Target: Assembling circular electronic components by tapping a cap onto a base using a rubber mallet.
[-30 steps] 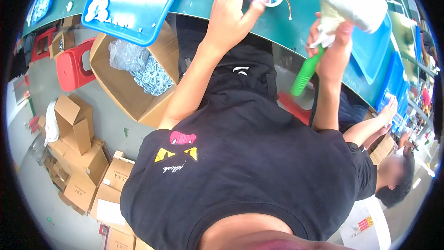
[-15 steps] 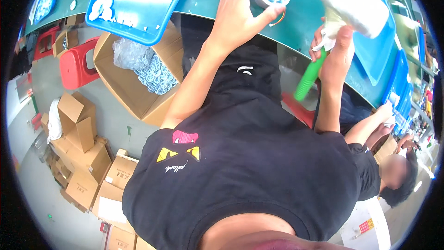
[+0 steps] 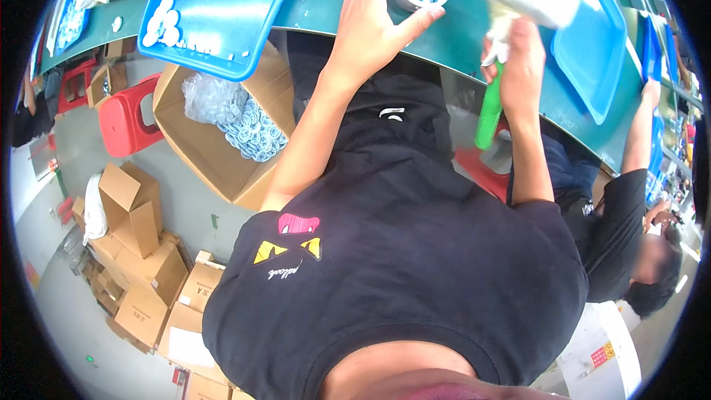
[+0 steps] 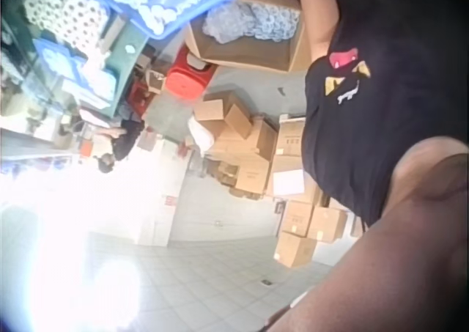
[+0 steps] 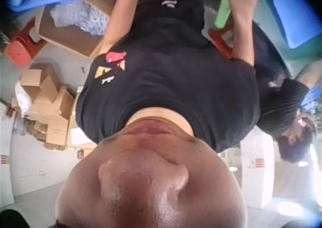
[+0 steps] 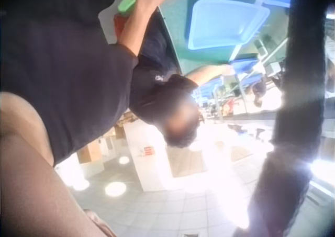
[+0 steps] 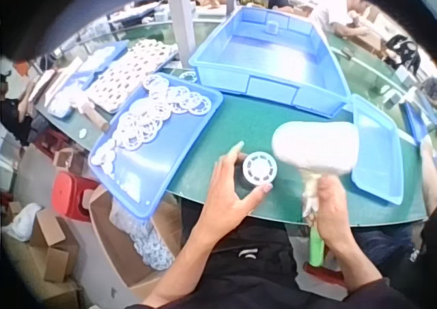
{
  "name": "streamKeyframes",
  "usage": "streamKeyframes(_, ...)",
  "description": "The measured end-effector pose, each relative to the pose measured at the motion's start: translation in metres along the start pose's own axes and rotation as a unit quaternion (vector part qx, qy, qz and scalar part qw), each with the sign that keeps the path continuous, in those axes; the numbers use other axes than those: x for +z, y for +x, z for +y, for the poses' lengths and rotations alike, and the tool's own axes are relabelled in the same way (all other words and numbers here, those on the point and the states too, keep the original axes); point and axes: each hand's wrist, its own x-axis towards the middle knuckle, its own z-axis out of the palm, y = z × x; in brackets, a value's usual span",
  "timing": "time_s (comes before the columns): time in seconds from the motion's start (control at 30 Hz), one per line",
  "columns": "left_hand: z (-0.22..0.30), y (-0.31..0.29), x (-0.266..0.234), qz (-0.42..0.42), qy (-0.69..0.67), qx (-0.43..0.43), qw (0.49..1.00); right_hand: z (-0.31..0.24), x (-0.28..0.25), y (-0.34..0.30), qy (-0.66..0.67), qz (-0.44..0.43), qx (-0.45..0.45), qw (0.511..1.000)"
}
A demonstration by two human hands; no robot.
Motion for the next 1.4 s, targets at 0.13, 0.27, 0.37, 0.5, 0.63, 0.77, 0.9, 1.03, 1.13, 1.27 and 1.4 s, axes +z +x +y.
streamKeyframes(0.13,-0.024,-0.004,0.005,0.011,0.011,0.003,1.000,-0.015,-0.006,0.004,-0.006,-0.023,0.027,0.999)
streamKeyframes(0.27,-0.054,-0.001,0.014,0.079,-0.056,0.281,0.955,-0.028,-0.003,0.008,-0.073,-0.035,0.116,0.990)
streamKeyframes(0.37,-0.062,0.007,0.013,0.064,-0.062,0.290,0.953,-0.036,-0.004,0.013,-0.032,-0.028,0.082,0.996)
streamKeyframes(0.5,-0.056,0.005,0.007,0.015,-0.055,0.302,0.952,-0.036,0.006,0.017,-0.136,-0.066,0.072,0.986)
streamKeyframes(0.63,-0.029,-0.002,-0.001,-0.027,-0.182,0.023,0.983,-0.025,-0.009,0.051,-0.226,-0.053,0.038,0.972)
streamKeyframes(0.77,-0.036,-0.006,-0.004,0.005,-0.218,-0.009,0.976,0.006,-0.020,0.066,-0.397,0.073,-0.112,0.908)
streamKeyframes(0.9,-0.035,-0.009,-0.006,0.036,-0.277,-0.027,0.960,0.009,-0.012,0.056,-0.395,0.094,-0.285,0.868)
streamKeyframes(1.03,-0.031,-0.011,-0.009,0.015,-0.287,-0.039,0.957,-0.015,0.034,0.025,-0.310,-0.055,-0.337,0.887)
streamKeyframes(1.13,-0.025,-0.013,-0.007,0.001,-0.317,-0.047,0.947,0.019,0.045,0.044,-0.231,-0.076,-0.314,0.918)
streamKeyframes(1.27,-0.012,-0.015,0.001,0.045,-0.116,0.133,0.983,0.009,0.031,0.031,0.031,-0.108,-0.091,0.990)
streamKeyframes(1.4,0.027,-0.002,0.022,0.088,-0.160,0.121,0.976,0.008,0.003,0.022,0.050,-0.094,-0.100,0.989)
